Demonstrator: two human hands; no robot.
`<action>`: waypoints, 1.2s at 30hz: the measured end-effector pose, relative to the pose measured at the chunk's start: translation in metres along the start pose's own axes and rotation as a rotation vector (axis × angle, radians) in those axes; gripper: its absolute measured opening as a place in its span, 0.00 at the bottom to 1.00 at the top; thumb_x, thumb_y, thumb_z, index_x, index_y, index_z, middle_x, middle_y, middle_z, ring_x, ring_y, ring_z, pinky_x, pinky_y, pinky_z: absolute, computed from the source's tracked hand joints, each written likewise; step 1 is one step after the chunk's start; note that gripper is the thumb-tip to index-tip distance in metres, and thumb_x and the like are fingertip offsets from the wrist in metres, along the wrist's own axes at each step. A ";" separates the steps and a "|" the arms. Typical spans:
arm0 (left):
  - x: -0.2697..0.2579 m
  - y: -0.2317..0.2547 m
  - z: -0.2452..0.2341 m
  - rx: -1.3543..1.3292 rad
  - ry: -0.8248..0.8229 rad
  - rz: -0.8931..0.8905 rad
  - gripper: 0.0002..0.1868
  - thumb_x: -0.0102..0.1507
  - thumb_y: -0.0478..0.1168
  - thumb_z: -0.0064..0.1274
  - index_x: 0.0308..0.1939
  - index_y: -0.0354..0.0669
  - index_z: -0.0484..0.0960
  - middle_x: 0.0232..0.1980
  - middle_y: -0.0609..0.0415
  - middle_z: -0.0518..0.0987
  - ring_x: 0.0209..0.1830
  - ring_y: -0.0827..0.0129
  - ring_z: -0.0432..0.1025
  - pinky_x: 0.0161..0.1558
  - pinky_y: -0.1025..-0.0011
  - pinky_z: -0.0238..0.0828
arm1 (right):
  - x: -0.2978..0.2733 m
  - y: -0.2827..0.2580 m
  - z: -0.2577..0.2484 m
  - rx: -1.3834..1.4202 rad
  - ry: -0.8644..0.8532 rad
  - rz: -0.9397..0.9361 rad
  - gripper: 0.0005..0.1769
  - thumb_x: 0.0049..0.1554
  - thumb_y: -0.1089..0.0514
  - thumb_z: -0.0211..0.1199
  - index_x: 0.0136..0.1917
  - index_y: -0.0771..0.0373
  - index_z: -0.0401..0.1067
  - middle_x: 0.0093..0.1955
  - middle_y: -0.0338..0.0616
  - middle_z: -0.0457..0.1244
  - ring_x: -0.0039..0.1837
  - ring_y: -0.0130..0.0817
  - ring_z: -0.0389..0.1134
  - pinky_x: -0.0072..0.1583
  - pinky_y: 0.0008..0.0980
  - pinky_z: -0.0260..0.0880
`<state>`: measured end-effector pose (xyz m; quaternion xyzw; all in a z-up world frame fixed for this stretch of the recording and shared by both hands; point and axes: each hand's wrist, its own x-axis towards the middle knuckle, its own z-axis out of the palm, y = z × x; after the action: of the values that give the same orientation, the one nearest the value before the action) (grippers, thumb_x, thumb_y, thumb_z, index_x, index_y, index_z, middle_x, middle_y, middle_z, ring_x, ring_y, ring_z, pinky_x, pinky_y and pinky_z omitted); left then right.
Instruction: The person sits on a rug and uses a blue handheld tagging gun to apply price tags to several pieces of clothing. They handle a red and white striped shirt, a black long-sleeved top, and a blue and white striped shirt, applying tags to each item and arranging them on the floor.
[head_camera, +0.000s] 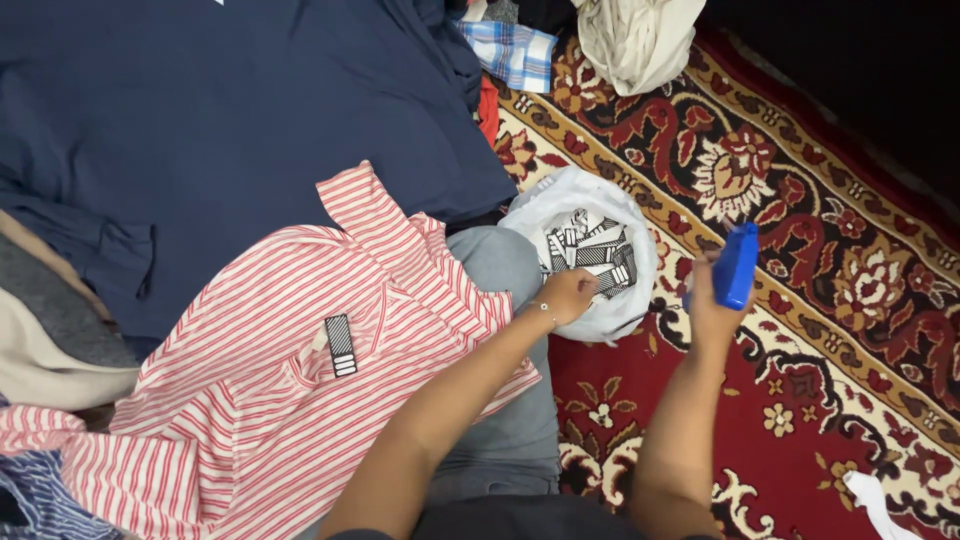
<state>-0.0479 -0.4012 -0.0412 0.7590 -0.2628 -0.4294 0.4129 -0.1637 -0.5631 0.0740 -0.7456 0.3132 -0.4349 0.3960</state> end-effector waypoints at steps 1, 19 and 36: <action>-0.002 0.000 -0.006 0.003 0.003 0.002 0.16 0.67 0.48 0.46 0.53 0.56 0.85 0.48 0.48 0.85 0.55 0.52 0.79 0.56 0.58 0.76 | -0.001 -0.004 0.005 0.004 0.002 -0.002 0.07 0.58 0.68 0.71 0.49 0.66 0.75 0.44 0.46 0.67 0.49 0.31 0.66 0.56 0.30 0.65; -0.023 0.027 -0.024 -0.116 0.062 -0.117 0.29 0.64 0.35 0.40 0.71 0.35 0.65 0.65 0.34 0.73 0.69 0.46 0.67 0.69 0.55 0.66 | -0.087 0.034 0.074 -0.797 -0.621 0.175 0.38 0.47 0.48 0.74 0.65 0.65 0.68 0.58 0.56 0.62 0.62 0.60 0.66 0.64 0.56 0.66; -0.087 0.034 -0.090 -0.235 0.668 0.511 0.32 0.62 0.24 0.42 0.72 0.29 0.63 0.65 0.34 0.68 0.70 0.40 0.64 0.71 0.56 0.62 | -0.078 -0.119 0.140 -0.340 -0.423 -0.417 0.13 0.56 0.65 0.70 0.55 0.60 0.79 0.50 0.46 0.69 0.55 0.46 0.71 0.58 0.41 0.70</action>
<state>-0.0143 -0.3170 0.0517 0.7146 -0.2435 -0.0714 0.6518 -0.0566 -0.3970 0.1025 -0.9226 0.1332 -0.2839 0.2247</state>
